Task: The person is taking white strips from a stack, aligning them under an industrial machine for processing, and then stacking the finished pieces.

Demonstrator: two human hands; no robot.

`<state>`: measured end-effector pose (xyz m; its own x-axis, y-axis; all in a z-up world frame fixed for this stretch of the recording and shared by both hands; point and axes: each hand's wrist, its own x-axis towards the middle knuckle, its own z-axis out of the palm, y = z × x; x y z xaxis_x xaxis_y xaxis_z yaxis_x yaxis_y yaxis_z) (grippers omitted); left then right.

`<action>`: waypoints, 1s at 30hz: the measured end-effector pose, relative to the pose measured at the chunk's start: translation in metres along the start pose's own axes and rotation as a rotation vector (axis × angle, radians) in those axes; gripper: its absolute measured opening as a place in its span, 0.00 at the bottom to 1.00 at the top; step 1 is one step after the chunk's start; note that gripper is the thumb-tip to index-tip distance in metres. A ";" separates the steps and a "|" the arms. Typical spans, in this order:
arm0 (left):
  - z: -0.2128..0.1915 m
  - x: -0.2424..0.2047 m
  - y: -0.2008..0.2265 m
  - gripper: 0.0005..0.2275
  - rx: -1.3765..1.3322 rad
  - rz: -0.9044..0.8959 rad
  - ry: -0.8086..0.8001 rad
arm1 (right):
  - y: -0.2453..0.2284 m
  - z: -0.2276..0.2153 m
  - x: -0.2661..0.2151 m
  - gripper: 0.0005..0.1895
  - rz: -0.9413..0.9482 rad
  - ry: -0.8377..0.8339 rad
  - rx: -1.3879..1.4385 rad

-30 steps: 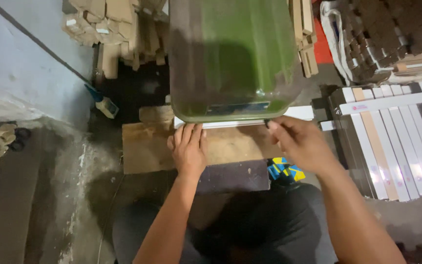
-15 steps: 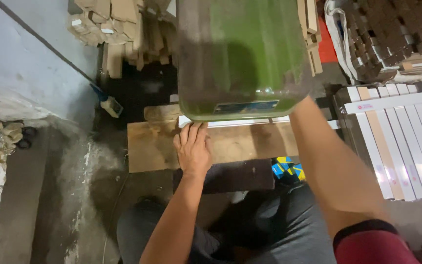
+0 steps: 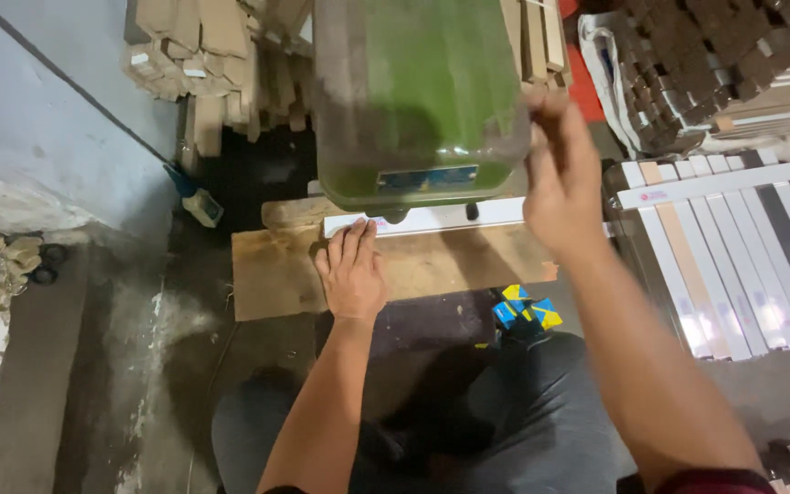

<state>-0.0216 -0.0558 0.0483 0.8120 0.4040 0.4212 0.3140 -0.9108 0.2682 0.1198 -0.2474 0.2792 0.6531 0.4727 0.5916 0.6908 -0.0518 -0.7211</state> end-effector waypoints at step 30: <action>0.041 0.002 -0.017 0.19 -0.043 0.216 0.113 | 0.022 -0.003 -0.026 0.07 -0.234 0.171 -0.285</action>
<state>-0.0053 -0.0429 0.0093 0.7969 0.2098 0.5665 0.1162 -0.9735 0.1970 0.1189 -0.2635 0.2496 0.4935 0.3490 0.7966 0.8696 -0.2132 -0.4453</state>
